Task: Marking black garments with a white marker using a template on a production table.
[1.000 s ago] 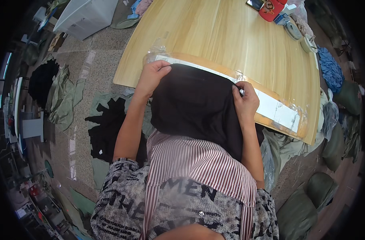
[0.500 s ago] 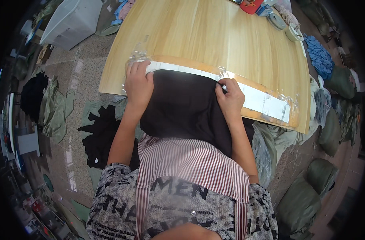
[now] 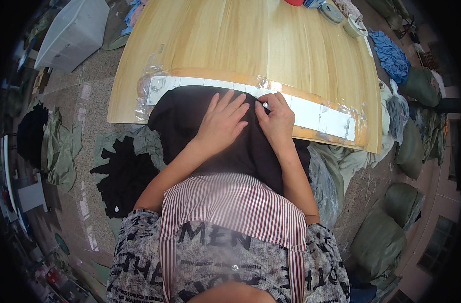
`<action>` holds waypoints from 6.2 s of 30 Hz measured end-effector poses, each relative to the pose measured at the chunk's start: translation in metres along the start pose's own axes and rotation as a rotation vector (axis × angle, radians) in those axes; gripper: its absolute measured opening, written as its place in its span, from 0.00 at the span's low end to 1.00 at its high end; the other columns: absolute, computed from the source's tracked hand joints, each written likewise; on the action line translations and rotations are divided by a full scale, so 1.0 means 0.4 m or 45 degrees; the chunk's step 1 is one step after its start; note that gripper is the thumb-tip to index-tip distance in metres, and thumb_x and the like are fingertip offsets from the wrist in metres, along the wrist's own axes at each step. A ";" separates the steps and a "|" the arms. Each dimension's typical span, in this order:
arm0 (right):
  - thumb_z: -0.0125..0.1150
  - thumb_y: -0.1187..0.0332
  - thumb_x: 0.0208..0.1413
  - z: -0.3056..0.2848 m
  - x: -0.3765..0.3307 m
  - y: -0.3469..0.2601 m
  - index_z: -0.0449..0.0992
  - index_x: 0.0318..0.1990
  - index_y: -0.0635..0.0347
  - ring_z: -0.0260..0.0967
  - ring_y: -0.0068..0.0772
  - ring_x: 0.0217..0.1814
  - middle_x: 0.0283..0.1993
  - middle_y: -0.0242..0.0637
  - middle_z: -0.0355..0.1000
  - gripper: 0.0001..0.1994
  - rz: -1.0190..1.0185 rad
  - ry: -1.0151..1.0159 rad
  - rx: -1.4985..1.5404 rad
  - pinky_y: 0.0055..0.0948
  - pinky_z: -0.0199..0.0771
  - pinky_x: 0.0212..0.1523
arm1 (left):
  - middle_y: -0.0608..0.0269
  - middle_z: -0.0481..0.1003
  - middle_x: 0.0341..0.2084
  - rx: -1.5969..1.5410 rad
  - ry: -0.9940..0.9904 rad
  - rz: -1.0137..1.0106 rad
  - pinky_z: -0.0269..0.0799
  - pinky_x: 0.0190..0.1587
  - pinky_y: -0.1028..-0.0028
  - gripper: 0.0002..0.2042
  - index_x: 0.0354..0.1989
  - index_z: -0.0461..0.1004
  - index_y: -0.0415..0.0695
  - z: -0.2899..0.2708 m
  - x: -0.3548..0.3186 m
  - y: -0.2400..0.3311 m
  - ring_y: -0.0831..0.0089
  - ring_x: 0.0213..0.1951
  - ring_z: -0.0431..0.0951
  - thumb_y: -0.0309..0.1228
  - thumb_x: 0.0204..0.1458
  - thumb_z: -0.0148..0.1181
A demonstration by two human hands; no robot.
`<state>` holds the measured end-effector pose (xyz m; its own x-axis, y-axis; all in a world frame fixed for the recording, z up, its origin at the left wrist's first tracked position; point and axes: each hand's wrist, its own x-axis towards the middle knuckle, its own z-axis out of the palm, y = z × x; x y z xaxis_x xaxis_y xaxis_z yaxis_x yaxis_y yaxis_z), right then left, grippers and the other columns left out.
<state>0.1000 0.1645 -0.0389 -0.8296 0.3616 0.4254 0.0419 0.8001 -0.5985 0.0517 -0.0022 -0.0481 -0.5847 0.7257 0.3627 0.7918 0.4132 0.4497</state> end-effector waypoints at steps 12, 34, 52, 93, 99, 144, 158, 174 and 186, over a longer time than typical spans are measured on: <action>0.54 0.63 0.60 0.046 0.050 -0.034 0.76 0.35 0.63 0.69 0.31 0.24 0.23 0.38 0.73 0.11 0.361 -0.177 0.752 0.26 0.68 0.28 | 0.60 0.66 0.57 0.080 0.002 -0.009 0.50 0.61 0.40 0.21 0.51 0.71 0.43 0.004 0.002 0.003 0.48 0.63 0.58 0.33 0.46 0.63; 0.60 0.68 0.55 0.113 0.099 -0.150 0.76 0.39 0.61 0.66 0.20 0.24 0.21 0.34 0.70 0.07 0.172 -0.489 0.658 0.21 0.68 0.30 | 0.50 0.71 0.52 -0.050 0.101 -0.054 0.44 0.64 0.42 0.21 0.52 0.71 0.39 0.009 -0.016 -0.002 0.47 0.62 0.59 0.32 0.47 0.60; 0.49 0.64 0.63 0.029 0.121 -0.100 0.69 0.35 0.62 0.69 0.28 0.28 0.28 0.37 0.70 0.10 0.691 -0.353 1.507 0.25 0.70 0.28 | 0.51 0.69 0.41 -0.190 0.234 -0.095 0.58 0.58 0.57 0.10 0.37 0.72 0.38 0.014 0.016 -0.061 0.55 0.51 0.66 0.23 0.44 0.54; 0.59 0.82 0.52 -0.243 -0.007 -0.107 0.71 0.35 0.63 0.64 0.12 0.30 0.32 0.28 0.72 0.06 0.407 -0.549 1.282 0.14 0.64 0.30 | 0.62 0.72 0.25 -0.605 -0.191 -0.162 0.69 0.27 0.72 0.08 0.35 0.72 0.41 -0.205 -0.026 0.017 0.69 0.25 0.74 0.23 0.45 0.53; 0.59 0.79 0.54 -0.193 0.004 -0.082 0.69 0.33 0.62 0.61 0.11 0.27 0.27 0.24 0.68 0.05 0.365 -0.351 1.158 0.12 0.61 0.29 | 0.65 0.74 0.30 -0.841 -0.472 -0.268 0.68 0.37 0.78 0.09 0.40 0.70 0.37 -0.244 -0.086 0.010 0.82 0.32 0.72 0.21 0.49 0.51; 0.57 0.83 0.38 0.014 0.018 0.001 0.77 0.30 0.50 0.69 0.31 0.25 0.29 0.29 0.68 0.13 -0.243 -0.194 0.003 0.31 0.68 0.26 | 0.55 0.78 0.44 -0.653 0.418 -0.337 0.70 0.50 0.73 0.05 0.33 0.74 0.36 -0.181 -0.059 -0.312 0.69 0.47 0.76 0.15 0.50 0.54; 0.57 0.83 0.36 0.012 0.061 0.037 0.75 0.27 0.52 0.68 0.33 0.23 0.27 0.30 0.66 0.12 -0.477 -0.164 -0.029 0.32 0.67 0.22 | 0.56 0.75 0.48 0.354 0.367 -0.068 0.67 0.55 0.65 0.06 0.33 0.76 0.38 -0.193 -0.075 -0.288 0.54 0.55 0.71 0.16 0.48 0.56; 0.57 0.75 0.47 -0.023 0.041 0.026 0.78 0.34 0.57 0.71 0.37 0.30 0.35 0.36 0.69 0.07 -0.253 -0.321 0.387 0.32 0.70 0.31 | 0.47 0.61 0.60 0.145 -0.005 -0.032 0.49 0.63 0.46 0.30 0.55 0.69 0.46 -0.014 -0.011 -0.007 0.48 0.64 0.56 0.45 0.44 0.65; 0.58 0.67 0.57 0.046 0.034 -0.044 0.75 0.34 0.62 0.70 0.22 0.27 0.27 0.32 0.73 0.07 0.099 -0.305 0.556 0.23 0.69 0.28 | 0.40 0.57 0.62 0.114 -0.002 -0.142 0.47 0.64 0.45 0.30 0.55 0.71 0.52 -0.006 -0.010 0.002 0.43 0.66 0.51 0.48 0.42 0.66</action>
<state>0.0777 0.1466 -0.0353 -0.9400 0.2508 0.2312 -0.0860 0.4816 -0.8722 0.0541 -0.0062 -0.0472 -0.6700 0.6730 0.3134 0.7343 0.5388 0.4128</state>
